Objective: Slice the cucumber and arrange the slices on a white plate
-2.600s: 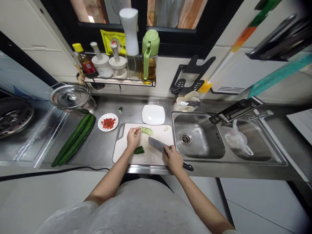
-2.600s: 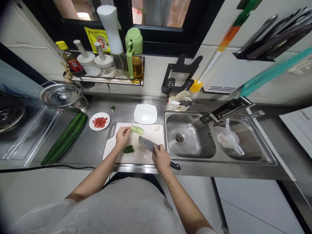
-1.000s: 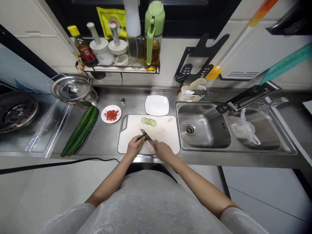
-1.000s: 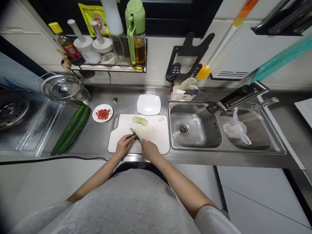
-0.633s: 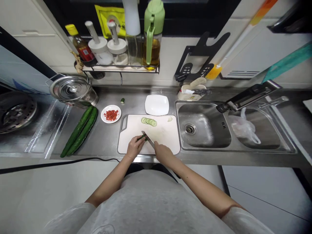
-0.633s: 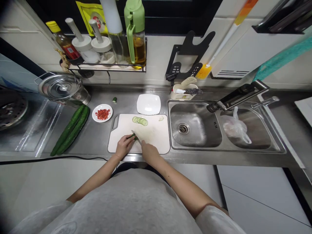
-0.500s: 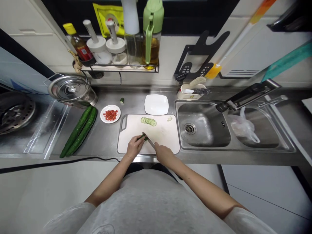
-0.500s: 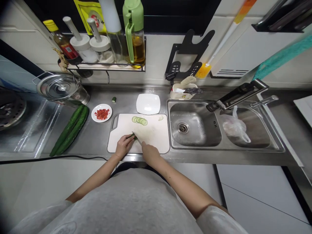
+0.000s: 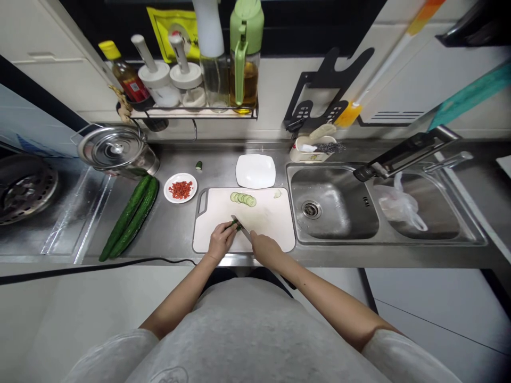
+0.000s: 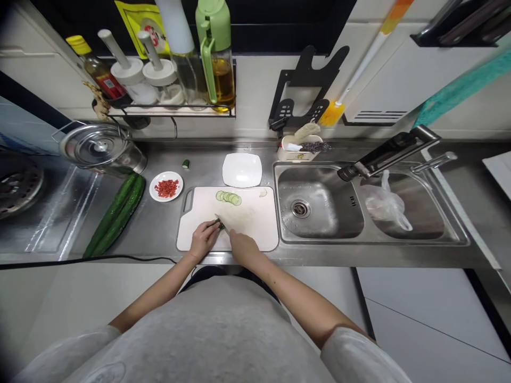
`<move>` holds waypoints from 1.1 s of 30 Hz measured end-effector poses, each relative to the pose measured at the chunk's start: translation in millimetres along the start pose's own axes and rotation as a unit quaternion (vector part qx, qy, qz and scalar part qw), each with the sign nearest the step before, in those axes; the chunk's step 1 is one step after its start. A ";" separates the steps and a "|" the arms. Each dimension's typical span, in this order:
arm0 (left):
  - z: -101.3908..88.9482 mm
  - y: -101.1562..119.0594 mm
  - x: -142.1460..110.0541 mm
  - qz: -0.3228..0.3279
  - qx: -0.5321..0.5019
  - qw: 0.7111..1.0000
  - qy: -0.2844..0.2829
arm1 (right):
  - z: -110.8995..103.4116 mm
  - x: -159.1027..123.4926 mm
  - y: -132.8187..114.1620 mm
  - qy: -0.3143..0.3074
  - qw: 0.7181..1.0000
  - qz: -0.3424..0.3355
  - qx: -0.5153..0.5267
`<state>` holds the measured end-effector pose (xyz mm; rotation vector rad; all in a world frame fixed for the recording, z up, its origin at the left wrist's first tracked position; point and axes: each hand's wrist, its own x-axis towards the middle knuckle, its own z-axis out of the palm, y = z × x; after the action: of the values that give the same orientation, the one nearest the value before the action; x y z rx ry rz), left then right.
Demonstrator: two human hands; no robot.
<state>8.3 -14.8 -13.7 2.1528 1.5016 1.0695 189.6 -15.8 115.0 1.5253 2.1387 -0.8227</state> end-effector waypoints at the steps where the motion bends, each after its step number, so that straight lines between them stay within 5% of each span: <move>1: 0.3 -0.4 0.0 0.001 -0.001 1.000 0.000 | 0.2 1.0 0.0 0.003 1.000 -0.003 0.000; 33: 2.4 -4.0 0.2 -0.002 -0.007 1.000 0.003 | 14.6 10.2 0.5 0.000 1.000 -0.006 0.003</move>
<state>7.5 -12.6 -17.7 2.1393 1.4956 1.0829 186.3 -18.0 97.6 1.5164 2.1503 -0.8336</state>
